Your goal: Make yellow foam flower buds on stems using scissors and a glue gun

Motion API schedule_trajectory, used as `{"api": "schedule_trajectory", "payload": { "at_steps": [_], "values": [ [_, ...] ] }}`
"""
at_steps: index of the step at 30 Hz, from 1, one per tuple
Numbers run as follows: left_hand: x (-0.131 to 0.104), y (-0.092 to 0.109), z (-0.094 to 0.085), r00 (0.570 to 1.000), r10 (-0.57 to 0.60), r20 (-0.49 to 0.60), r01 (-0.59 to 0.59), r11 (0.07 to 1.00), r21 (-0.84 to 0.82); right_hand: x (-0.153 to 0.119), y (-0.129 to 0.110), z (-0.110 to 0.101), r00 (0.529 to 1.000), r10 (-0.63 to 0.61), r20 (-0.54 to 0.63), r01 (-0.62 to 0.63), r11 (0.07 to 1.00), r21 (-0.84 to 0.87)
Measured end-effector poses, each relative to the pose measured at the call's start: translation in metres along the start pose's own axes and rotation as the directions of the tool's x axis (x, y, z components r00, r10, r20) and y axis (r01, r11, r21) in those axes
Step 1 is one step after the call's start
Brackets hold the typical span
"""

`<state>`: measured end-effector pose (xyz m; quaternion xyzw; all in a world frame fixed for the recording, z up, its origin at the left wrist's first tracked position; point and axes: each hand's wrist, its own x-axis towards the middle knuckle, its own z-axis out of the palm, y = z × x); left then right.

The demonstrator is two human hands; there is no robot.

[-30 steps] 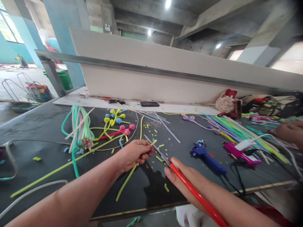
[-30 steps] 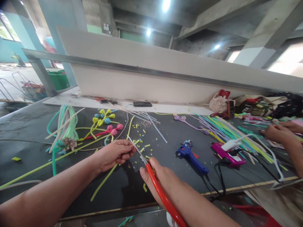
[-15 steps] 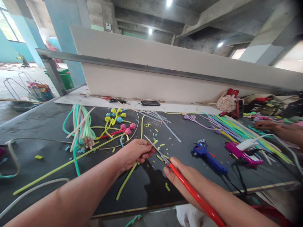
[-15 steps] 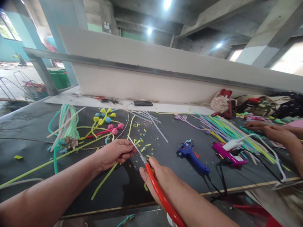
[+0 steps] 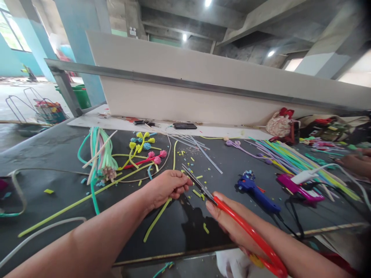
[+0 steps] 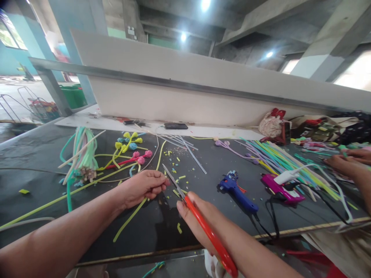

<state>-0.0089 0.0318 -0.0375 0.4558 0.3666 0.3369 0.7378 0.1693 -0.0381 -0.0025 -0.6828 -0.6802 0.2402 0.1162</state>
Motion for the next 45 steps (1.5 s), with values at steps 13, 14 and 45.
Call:
{"api": "schedule_trajectory", "payload": {
  "at_steps": [13, 14, 45],
  "values": [
    [-0.002, 0.002, 0.001, 1.000, -0.001, -0.008, 0.001, 1.000, -0.019, 0.004, -0.001, -0.001, 0.999, -0.045, 0.002, 0.045, 0.999, -0.028],
    [-0.002, 0.002, 0.001, 1.000, -0.002, -0.007, 0.001, 1.000, -0.018, 0.004, -0.001, -0.001, 0.999, -0.030, -0.022, 0.030, 0.999, -0.012],
    [0.000, 0.001, 0.000, 1.000, 0.010, -0.007, -0.009, 0.998, 0.064, 0.007, 0.003, 0.009, 0.995, -0.101, 0.011, 0.101, 0.984, -0.150]
  ]
}}
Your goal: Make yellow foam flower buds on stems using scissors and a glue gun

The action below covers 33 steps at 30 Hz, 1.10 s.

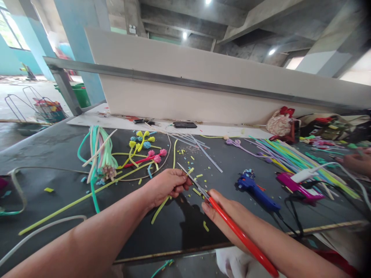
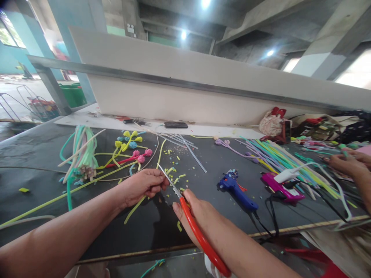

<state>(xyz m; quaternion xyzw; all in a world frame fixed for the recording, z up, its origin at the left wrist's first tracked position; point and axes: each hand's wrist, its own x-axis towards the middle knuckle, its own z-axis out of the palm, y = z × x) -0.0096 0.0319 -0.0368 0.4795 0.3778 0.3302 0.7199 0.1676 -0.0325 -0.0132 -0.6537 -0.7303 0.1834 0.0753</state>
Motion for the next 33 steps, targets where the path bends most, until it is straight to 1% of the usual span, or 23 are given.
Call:
{"api": "schedule_trajectory", "payload": {
  "at_steps": [8, 15, 22, 27, 30, 33],
  "values": [
    [0.000, 0.000, 0.000, 1.000, -0.005, -0.009, 0.005, 1.000, 0.008, 0.000, -0.004, -0.003, 0.999, 0.033, 0.018, -0.033, 0.999, -0.020],
    [0.000, 0.000, 0.000, 1.000, 0.013, -0.024, -0.013, 1.000, -0.009, 0.002, -0.001, -0.006, 0.998, -0.001, 0.063, 0.000, 1.000, 0.008],
    [0.002, -0.004, -0.002, 0.999, 0.031, -0.021, -0.032, 0.999, -0.036, 0.000, 0.002, -0.011, 0.999, 0.036, 0.036, -0.041, 0.991, 0.129],
    [0.002, -0.003, -0.001, 0.999, 0.037, -0.003, -0.037, 0.998, -0.049, 0.001, 0.004, -0.006, 0.997, -0.006, 0.076, 0.001, 0.998, 0.066],
    [0.000, -0.001, 0.000, 0.999, 0.028, 0.015, -0.028, 0.998, -0.051, 0.003, 0.004, -0.002, 0.998, -0.021, 0.051, 0.018, 0.999, 0.051],
    [0.000, -0.001, 0.001, 1.000, 0.015, 0.012, -0.014, 0.999, -0.051, 0.004, 0.004, 0.000, 1.000, -0.002, -0.017, 0.003, 0.999, 0.054]
  ]
}}
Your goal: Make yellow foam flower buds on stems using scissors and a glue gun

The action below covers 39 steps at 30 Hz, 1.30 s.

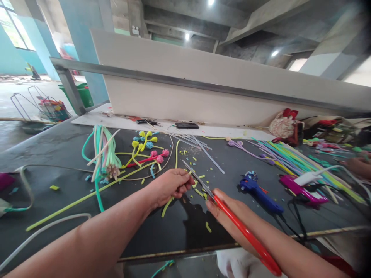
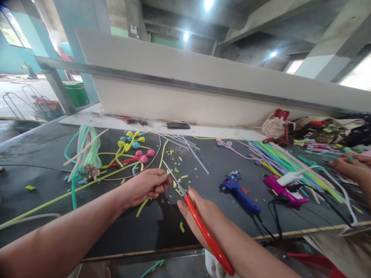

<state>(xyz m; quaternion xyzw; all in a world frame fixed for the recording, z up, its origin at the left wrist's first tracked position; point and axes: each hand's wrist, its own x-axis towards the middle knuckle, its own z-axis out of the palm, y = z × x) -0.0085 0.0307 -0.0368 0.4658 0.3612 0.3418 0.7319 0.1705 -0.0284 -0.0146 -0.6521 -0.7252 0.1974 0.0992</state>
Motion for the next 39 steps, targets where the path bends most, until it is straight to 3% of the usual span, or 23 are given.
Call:
{"api": "schedule_trajectory", "payload": {
  "at_steps": [4, 9, 14, 39],
  "values": [
    [-0.0001, 0.0000, -0.0001, 1.000, -0.009, -0.004, 0.009, 1.000, 0.008, -0.0017, -0.0004, -0.0005, 0.999, 0.043, -0.024, -0.042, 0.999, 0.023],
    [0.0008, -0.0006, -0.0014, 1.000, 0.010, 0.004, -0.010, 1.000, 0.021, -0.0033, -0.0001, -0.0017, 0.999, -0.030, 0.035, 0.030, 0.999, -0.015],
    [0.0018, -0.0011, -0.0024, 1.000, 0.023, 0.018, -0.023, 0.999, 0.028, -0.0032, 0.0001, -0.0026, 0.996, -0.026, 0.081, 0.031, 0.997, -0.070],
    [0.0019, -0.0030, -0.0059, 0.999, 0.038, 0.015, -0.039, 0.998, 0.058, -0.0025, 0.0039, 0.0034, 0.997, -0.081, 0.000, 0.081, 0.997, -0.017]
  ]
}}
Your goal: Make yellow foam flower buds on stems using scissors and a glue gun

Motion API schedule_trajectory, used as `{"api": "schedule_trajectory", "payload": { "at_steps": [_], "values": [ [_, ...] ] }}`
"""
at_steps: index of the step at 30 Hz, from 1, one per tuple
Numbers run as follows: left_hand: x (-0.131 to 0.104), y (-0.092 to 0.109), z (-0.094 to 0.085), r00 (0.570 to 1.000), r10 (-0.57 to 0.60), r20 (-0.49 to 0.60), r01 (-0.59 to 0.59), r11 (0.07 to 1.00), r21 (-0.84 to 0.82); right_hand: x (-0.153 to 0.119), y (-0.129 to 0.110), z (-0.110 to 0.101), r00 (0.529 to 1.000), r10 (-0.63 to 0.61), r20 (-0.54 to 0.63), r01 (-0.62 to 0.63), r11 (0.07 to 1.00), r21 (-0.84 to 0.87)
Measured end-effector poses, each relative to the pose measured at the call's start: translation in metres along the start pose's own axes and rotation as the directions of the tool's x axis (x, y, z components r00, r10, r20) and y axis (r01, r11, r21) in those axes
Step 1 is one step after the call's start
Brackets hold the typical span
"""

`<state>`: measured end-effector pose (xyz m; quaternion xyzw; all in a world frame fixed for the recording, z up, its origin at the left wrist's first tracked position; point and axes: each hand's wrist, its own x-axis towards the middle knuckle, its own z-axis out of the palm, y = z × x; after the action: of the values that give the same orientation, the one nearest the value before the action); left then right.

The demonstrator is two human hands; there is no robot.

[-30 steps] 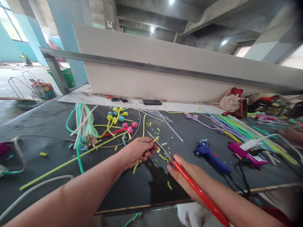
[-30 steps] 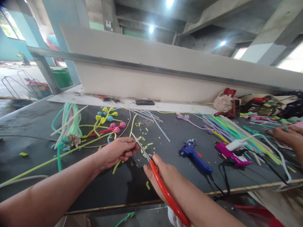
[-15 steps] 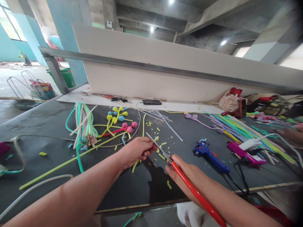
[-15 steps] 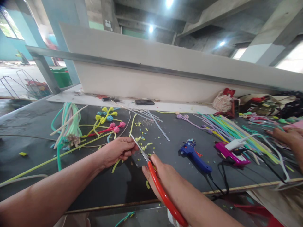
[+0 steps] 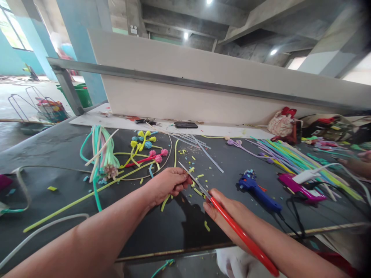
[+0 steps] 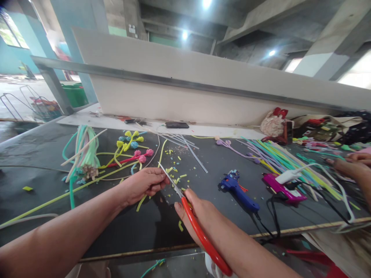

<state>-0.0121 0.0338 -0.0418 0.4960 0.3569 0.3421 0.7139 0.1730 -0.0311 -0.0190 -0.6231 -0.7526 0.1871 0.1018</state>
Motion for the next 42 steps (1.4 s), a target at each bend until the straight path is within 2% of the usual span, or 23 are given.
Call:
{"api": "schedule_trajectory", "payload": {
  "at_steps": [6, 24, 28, 33, 42],
  "values": [
    [0.001, 0.000, -0.001, 1.000, 0.003, 0.005, -0.003, 1.000, 0.000, 0.000, -0.002, 0.004, 0.997, 0.031, -0.067, -0.033, 0.999, -0.037],
    [0.000, 0.003, 0.002, 1.000, -0.012, -0.014, 0.011, 0.997, -0.072, 0.000, -0.001, -0.007, 0.999, 0.028, 0.024, -0.030, 0.997, 0.068],
    [0.000, 0.003, 0.002, 1.000, -0.014, 0.001, 0.014, 0.997, -0.071, 0.000, 0.000, -0.003, 1.000, -0.007, 0.008, 0.007, 1.000, 0.009],
    [0.001, 0.002, 0.001, 0.999, -0.030, -0.012, 0.029, 0.998, -0.048, 0.001, 0.002, 0.003, 1.000, 0.007, -0.015, -0.008, 0.999, -0.052],
    [0.001, 0.002, 0.002, 0.999, -0.049, -0.019, 0.048, 0.999, -0.015, -0.001, 0.004, -0.005, 0.998, -0.059, 0.026, 0.057, 0.996, 0.063]
  ]
}}
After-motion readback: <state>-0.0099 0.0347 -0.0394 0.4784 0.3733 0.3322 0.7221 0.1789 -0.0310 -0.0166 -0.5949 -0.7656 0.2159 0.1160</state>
